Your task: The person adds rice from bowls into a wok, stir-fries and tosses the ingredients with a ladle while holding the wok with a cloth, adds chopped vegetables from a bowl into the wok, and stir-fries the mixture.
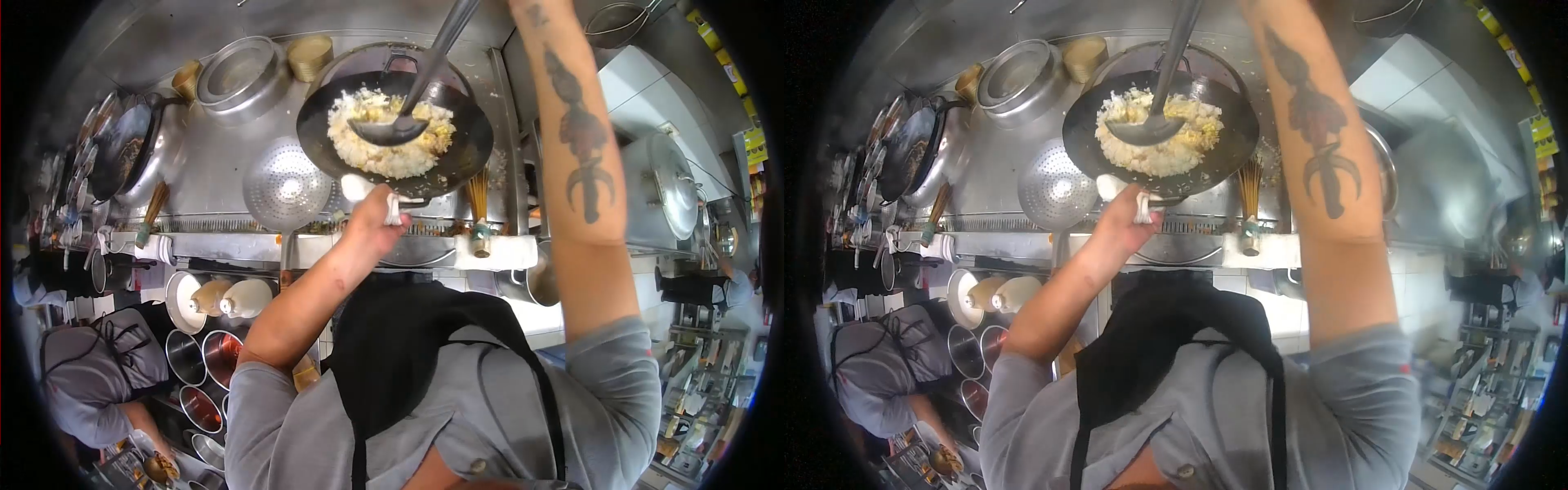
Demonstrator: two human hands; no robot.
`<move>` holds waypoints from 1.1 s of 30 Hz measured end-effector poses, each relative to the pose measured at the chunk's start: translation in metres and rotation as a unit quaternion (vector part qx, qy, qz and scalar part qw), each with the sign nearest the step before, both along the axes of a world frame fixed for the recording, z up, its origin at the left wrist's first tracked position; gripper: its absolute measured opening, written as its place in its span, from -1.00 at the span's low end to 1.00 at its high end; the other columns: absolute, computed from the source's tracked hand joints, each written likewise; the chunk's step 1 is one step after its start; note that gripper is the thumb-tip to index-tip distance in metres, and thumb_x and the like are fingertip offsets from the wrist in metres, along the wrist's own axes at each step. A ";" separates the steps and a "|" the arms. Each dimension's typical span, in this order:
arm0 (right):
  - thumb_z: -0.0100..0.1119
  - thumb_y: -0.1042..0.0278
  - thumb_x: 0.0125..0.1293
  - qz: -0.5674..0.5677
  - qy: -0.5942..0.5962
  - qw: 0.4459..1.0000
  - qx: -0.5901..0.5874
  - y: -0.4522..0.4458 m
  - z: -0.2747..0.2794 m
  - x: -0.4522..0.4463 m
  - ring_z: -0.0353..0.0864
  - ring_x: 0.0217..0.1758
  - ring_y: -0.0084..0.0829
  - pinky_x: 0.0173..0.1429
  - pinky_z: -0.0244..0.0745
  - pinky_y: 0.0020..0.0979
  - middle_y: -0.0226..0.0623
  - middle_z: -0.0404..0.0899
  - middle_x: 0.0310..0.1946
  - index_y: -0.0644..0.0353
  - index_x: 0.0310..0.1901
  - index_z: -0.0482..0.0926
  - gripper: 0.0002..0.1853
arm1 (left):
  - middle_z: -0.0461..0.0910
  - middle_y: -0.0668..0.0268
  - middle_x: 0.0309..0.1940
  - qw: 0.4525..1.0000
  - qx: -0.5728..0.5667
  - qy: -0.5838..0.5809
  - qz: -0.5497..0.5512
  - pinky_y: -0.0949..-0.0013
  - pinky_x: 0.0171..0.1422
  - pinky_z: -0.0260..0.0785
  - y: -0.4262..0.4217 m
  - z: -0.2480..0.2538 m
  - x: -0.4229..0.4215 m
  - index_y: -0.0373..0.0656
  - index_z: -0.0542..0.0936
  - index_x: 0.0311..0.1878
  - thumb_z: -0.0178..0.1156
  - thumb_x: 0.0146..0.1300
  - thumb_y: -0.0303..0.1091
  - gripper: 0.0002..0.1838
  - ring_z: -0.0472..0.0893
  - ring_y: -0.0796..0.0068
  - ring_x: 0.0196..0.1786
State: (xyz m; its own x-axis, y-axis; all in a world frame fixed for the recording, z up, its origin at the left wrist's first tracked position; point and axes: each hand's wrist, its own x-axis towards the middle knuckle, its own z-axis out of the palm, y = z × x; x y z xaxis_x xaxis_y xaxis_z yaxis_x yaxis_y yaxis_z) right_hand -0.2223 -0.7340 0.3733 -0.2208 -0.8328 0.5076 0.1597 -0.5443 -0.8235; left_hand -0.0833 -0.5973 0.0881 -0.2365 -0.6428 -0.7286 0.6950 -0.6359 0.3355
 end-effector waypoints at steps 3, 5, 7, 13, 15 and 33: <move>0.11 0.37 0.28 -0.056 0.058 0.996 0.035 -0.016 -0.094 0.004 0.32 -0.79 -0.57 -0.71 0.23 -0.47 -0.37 0.41 -0.75 0.17 -0.50 0.43 -0.80 | 0.48 0.25 -0.31 0.999 -0.040 0.002 -0.014 0.44 -0.47 0.32 -0.019 -0.031 0.000 -0.11 0.40 -0.15 0.00 0.30 -0.32 -0.88 0.49 0.37 -0.32; 0.12 0.37 0.29 -0.078 0.059 0.994 0.039 -0.014 -0.109 0.011 0.33 -0.78 -0.58 -0.71 0.23 -0.47 -0.36 0.43 -0.75 0.16 -0.48 0.44 -0.81 | 0.47 0.28 -0.30 0.993 -0.090 -0.056 -0.045 0.43 -0.44 0.34 0.016 -0.105 0.001 -0.07 0.40 -0.13 0.05 0.27 -0.31 -0.85 0.50 0.39 -0.29; 0.15 0.35 0.29 -0.038 0.050 0.998 0.006 0.000 -0.098 0.007 0.33 -0.77 -0.59 -0.71 0.24 -0.48 -0.37 0.44 -0.74 0.17 -0.45 0.46 -0.83 | 0.45 0.33 -0.28 0.993 -0.066 -0.065 -0.067 0.40 -0.41 0.33 0.059 -0.119 0.007 0.00 0.38 -0.10 0.06 0.26 -0.29 -0.83 0.48 0.45 -0.28; 0.23 0.35 0.22 -0.025 0.007 0.977 -0.211 0.071 0.022 -0.009 0.25 -0.75 -0.68 -0.72 0.22 -0.63 -0.49 0.38 -0.59 0.19 -0.32 0.44 -0.84 | 0.51 0.29 -0.43 0.994 -0.109 0.003 -0.015 0.50 -0.52 0.30 -0.041 -0.087 0.010 -0.15 0.46 -0.28 0.03 0.24 -0.35 -0.90 0.48 0.51 -0.45; 0.20 0.29 0.25 0.008 -0.033 0.969 -0.245 0.082 0.041 -0.008 0.23 -0.75 -0.70 -0.71 0.17 -0.63 -0.52 0.34 -0.59 0.18 -0.30 0.45 -0.83 | 0.48 0.28 -0.41 0.994 -0.109 -0.001 -0.022 0.43 -0.52 0.29 -0.074 -0.119 0.002 -0.12 0.44 -0.23 0.06 0.19 -0.35 -0.89 0.47 0.45 -0.41; 0.29 0.26 0.20 0.047 0.154 0.987 -0.003 -0.122 -0.162 0.043 0.29 -0.72 -0.63 -0.65 0.18 -0.49 -0.39 0.40 -0.66 0.18 -0.48 0.39 -0.71 | 0.52 0.34 -0.51 0.908 -0.109 -0.362 -0.177 0.44 -0.45 0.36 0.136 -0.080 0.126 -0.20 0.48 -0.16 0.26 0.12 -0.18 -0.66 0.52 0.52 -0.49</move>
State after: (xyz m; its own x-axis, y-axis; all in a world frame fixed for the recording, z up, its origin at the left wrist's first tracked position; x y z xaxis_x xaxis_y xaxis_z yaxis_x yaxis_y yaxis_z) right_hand -0.1793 -0.8563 0.2112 0.0230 -0.8387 0.5441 -0.0486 -0.5445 -0.8374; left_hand 0.0428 -0.4616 0.0085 0.0342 -0.7679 -0.6397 0.0056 -0.6399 0.7684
